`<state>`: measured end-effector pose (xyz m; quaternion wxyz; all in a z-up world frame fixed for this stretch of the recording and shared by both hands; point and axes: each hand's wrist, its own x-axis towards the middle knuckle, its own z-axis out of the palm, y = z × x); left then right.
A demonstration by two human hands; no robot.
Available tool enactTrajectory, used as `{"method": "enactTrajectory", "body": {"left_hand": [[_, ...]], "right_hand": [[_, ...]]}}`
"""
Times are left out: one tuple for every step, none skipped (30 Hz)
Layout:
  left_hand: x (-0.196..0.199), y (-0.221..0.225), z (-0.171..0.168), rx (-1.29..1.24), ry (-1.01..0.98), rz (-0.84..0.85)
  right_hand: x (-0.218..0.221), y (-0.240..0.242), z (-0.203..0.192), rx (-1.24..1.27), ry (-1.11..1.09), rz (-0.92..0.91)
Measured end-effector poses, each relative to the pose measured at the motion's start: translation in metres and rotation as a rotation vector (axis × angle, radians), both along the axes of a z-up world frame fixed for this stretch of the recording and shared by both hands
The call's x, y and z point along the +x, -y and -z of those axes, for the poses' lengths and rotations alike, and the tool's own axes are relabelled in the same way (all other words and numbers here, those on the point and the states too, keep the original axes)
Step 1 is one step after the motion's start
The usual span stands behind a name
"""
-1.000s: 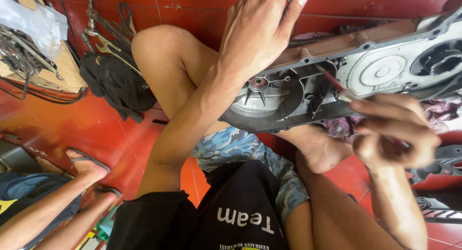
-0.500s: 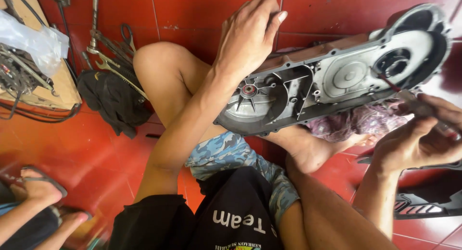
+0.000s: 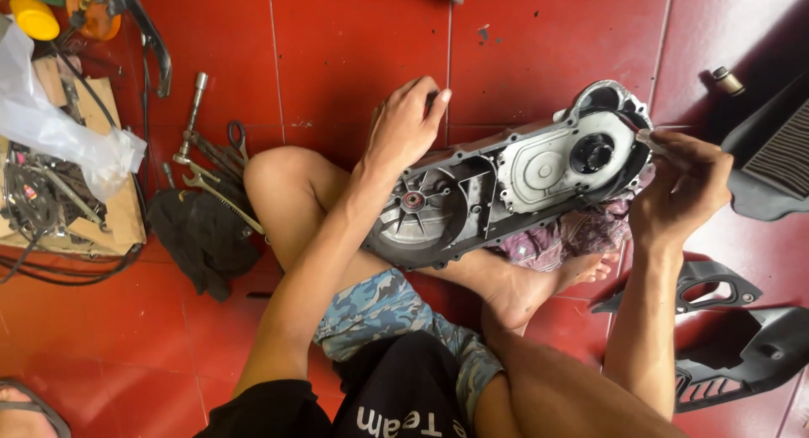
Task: Cleaning the interior of a motorcycle engine casing by scraping off residue with a tool and wiping it with a cloth.
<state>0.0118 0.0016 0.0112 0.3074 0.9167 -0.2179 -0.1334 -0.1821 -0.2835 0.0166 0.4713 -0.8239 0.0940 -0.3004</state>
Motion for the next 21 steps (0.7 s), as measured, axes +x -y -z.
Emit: {"method": "enactTrajectory", "body": {"left_hand": [[0.000, 0.000, -0.002, 0.013, -0.012, -0.007], [-0.001, 0.000, -0.009, 0.017, -0.014, -0.005], [-0.002, 0.001, -0.015, 0.024, -0.026, -0.012], [-0.002, 0.003, -0.020, 0.030, -0.039, -0.016], [-0.002, 0.003, -0.023, 0.033, -0.043, -0.011], [-0.002, 0.004, -0.025, 0.055, -0.065, -0.006], [-0.001, 0.005, -0.026, 0.077, -0.086, -0.001], [-0.002, 0.006, -0.029, 0.084, -0.097, 0.004], [-0.002, 0.008, -0.031, 0.093, -0.094, 0.005], [-0.002, 0.009, -0.034, 0.102, -0.094, 0.007], [-0.001, 0.010, -0.034, 0.110, -0.108, 0.014], [-0.001, 0.012, -0.035, 0.110, -0.110, 0.010], [-0.001, 0.013, -0.036, 0.110, -0.112, 0.006], [0.000, 0.014, -0.037, 0.116, -0.123, 0.010], [0.000, 0.015, -0.038, 0.112, -0.132, 0.012], [0.001, 0.016, -0.040, 0.107, -0.141, 0.012], [0.002, 0.018, -0.040, 0.113, -0.152, 0.014], [0.002, 0.018, -0.041, 0.117, -0.166, 0.014], [0.003, 0.019, -0.042, 0.122, -0.180, 0.014], [0.003, 0.019, -0.042, 0.126, -0.190, 0.014], [0.004, 0.019, -0.041, 0.122, -0.204, 0.014]], "right_hand": [[0.001, 0.002, 0.003, 0.031, -0.026, -0.003], [0.002, 0.004, 0.005, 0.035, -0.029, -0.001], [0.003, 0.007, 0.007, 0.053, -0.037, -0.006], [0.004, 0.010, 0.010, 0.071, -0.046, -0.009], [0.005, 0.012, 0.011, 0.074, -0.050, -0.004], [0.005, 0.014, 0.012, 0.093, -0.077, -0.016], [0.006, 0.017, 0.014, 0.112, -0.104, -0.028], [0.007, 0.020, 0.014, 0.119, -0.115, -0.023], [0.008, 0.024, 0.016, 0.160, -0.128, -0.055], [0.009, 0.027, 0.017, 0.203, -0.143, -0.085], [0.012, 0.030, 0.018, 0.212, -0.156, -0.078], [0.014, 0.034, 0.018, 0.252, -0.155, -0.101], [0.016, 0.037, 0.018, 0.292, -0.152, -0.123], [0.018, 0.040, 0.020, 0.299, -0.163, -0.118], [0.019, 0.042, 0.021, 0.305, -0.164, -0.127], [0.021, 0.044, 0.022, 0.310, -0.165, -0.137], [0.022, 0.047, 0.021, 0.317, -0.175, -0.134], [0.024, 0.050, 0.021, 0.301, -0.187, -0.150], [0.025, 0.052, 0.020, 0.285, -0.199, -0.167], [0.025, 0.054, 0.022, 0.290, -0.209, -0.166], [0.025, 0.056, 0.024, 0.298, -0.206, -0.159]]}}
